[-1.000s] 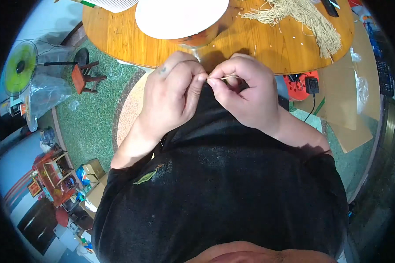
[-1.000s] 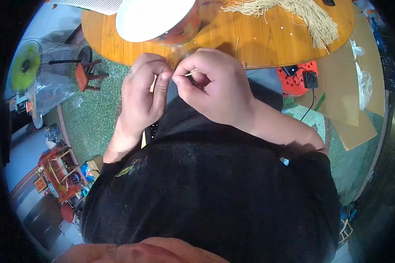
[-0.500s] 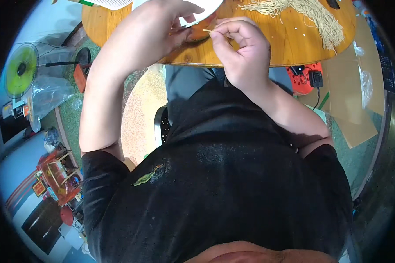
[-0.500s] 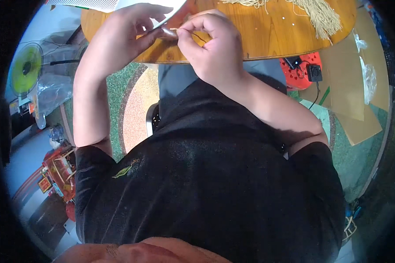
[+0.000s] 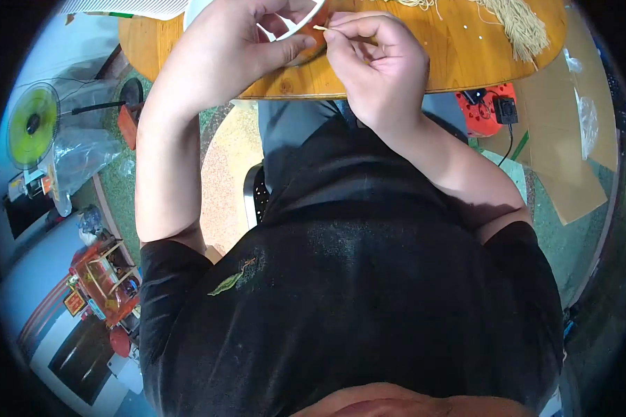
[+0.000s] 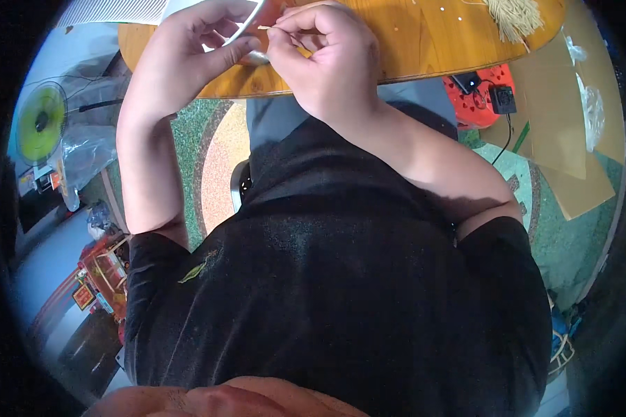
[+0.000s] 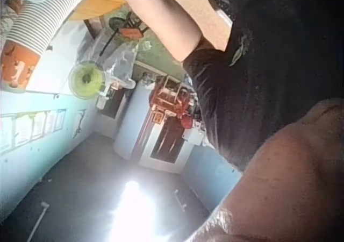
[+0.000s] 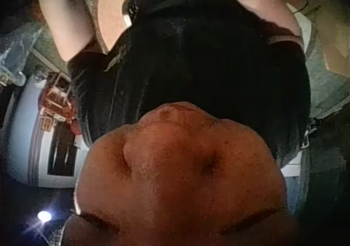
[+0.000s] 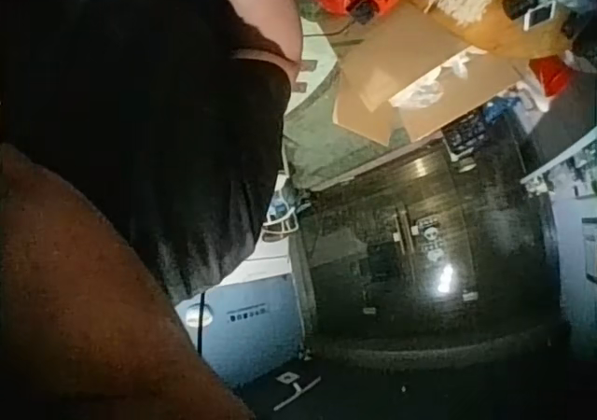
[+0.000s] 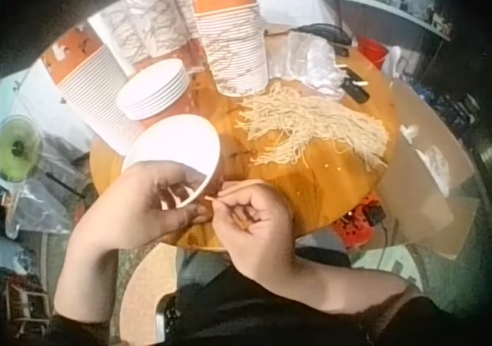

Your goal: Attaching plastic handles to paper bowls by threading them through pre-punched holes.

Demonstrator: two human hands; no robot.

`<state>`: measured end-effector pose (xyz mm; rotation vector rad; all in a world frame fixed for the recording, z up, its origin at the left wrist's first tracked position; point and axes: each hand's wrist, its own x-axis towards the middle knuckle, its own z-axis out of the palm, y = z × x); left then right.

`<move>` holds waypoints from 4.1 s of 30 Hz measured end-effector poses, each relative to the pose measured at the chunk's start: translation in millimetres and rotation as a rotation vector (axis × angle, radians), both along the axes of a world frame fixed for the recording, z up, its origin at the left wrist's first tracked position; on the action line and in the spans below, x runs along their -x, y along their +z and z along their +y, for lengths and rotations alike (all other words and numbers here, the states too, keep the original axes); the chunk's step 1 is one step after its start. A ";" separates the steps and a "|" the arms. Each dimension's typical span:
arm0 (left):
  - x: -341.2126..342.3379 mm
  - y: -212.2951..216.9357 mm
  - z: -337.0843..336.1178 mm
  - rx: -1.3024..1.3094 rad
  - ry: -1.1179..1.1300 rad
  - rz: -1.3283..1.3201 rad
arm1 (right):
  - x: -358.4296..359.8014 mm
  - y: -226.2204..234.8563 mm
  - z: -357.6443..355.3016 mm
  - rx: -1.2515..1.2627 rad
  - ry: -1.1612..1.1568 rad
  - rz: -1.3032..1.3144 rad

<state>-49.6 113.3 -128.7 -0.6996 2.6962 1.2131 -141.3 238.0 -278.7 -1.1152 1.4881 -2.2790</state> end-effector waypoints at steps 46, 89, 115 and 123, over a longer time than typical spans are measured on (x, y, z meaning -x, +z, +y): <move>7.4 -4.9 -5.3 0.008 -0.010 0.039 | -4.6 3.7 -3.6 -0.059 -0.057 0.061; -32.0 -41.6 16.1 0.214 0.011 0.549 | 70.3 128.3 29.6 -0.504 0.200 0.890; -10.7 5.4 17.7 -0.197 0.166 0.162 | 72.3 123.2 3.0 -0.071 0.158 0.899; -4.8 5.4 21.4 -0.244 0.246 0.161 | 40.5 76.0 34.2 -0.060 -0.294 0.844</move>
